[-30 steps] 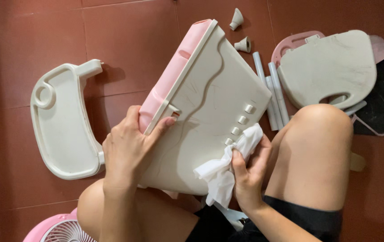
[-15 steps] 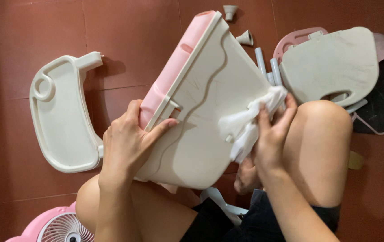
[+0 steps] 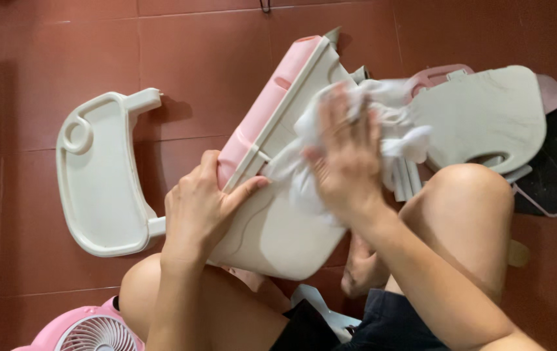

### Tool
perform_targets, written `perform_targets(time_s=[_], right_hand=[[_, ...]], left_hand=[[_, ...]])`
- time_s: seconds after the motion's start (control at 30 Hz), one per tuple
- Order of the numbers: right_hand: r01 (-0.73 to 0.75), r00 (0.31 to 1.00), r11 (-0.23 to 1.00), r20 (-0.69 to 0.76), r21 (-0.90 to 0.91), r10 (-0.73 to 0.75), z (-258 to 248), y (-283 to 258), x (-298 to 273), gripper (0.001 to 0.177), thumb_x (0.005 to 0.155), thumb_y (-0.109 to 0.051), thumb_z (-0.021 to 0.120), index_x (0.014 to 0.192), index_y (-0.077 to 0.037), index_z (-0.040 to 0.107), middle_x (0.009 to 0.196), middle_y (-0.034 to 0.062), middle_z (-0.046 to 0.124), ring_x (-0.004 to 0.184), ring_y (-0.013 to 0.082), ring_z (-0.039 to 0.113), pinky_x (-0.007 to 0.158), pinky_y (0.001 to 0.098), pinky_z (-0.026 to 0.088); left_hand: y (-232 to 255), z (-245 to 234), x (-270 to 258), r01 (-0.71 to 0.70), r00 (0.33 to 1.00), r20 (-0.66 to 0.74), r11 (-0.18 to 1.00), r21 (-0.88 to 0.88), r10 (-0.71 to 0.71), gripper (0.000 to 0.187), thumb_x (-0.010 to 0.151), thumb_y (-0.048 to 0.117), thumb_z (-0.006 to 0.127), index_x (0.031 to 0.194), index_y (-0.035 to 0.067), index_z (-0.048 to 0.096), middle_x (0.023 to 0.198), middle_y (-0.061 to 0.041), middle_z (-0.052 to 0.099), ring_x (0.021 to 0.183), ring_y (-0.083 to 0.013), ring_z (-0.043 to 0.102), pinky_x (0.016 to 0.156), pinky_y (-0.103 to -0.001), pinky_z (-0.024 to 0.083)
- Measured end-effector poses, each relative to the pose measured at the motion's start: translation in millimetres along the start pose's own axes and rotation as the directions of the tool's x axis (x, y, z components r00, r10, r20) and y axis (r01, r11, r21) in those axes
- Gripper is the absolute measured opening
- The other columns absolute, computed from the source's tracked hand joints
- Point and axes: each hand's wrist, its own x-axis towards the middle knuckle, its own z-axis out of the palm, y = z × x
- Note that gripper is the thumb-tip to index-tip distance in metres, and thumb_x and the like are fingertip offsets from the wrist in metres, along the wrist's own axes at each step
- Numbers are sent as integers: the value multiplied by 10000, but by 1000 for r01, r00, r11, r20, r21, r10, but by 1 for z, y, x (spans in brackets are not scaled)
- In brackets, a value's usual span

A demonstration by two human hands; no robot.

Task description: The person sits on the floor and wipes a white and pink plastic high chair tray with a white cloth. They rotate the tray to clean multiple sides and edges, focusing on removing visible stains.

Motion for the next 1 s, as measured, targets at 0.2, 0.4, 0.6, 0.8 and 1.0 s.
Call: perform_targets(time_s=[0.2,0.4,0.6,0.8,1.0], right_hand=[[-256,954,910,237,327,183,-1,36,51,667,1124,-472,364,1660,-105,209,1720,144,221,1563,363,266,1273,572,211],[159,984,971,50,178,-170,6,-13,21,561,1086,-359,523,1613,-216,389,1733,105,207,1612,380,95,1257,658,166],[190,981,978,47,-81,-186,19,33,59,508,1069,-382,542,1542,-198,516,1591,152,452,1441,384,365,1067,634,300],[-609,793,216,592,763,145,26,108,55,662,1059,-514,528,1375,65,583,1172,61,678,1006,146,634,836,329,516],[-459,872,489,481,742,91,-49,68,4,779,732,-252,853,1387,10,522,1235,99,682,1152,217,650,972,365,531]], left_hand=[[-2,8,-6,-63,997,-53,998,-23,62,793,714,746,721,1051,37,608,833,-200,724,792,-431,710,671,-533,541],[-7,2,-2,-29,999,-18,999,-43,28,769,720,732,717,1059,50,610,868,-182,736,835,-409,720,699,-527,549],[-11,6,-15,-81,994,-71,996,-36,79,787,713,735,742,1074,44,635,895,-189,736,847,-410,715,700,-523,551],[-11,0,-15,-22,1000,-18,992,-124,20,841,621,739,769,1182,121,673,904,-127,768,849,-340,744,753,-474,566],[-33,29,-21,-294,950,-180,929,-226,257,822,609,630,863,1200,95,662,1044,-132,757,923,-323,736,785,-446,570]])
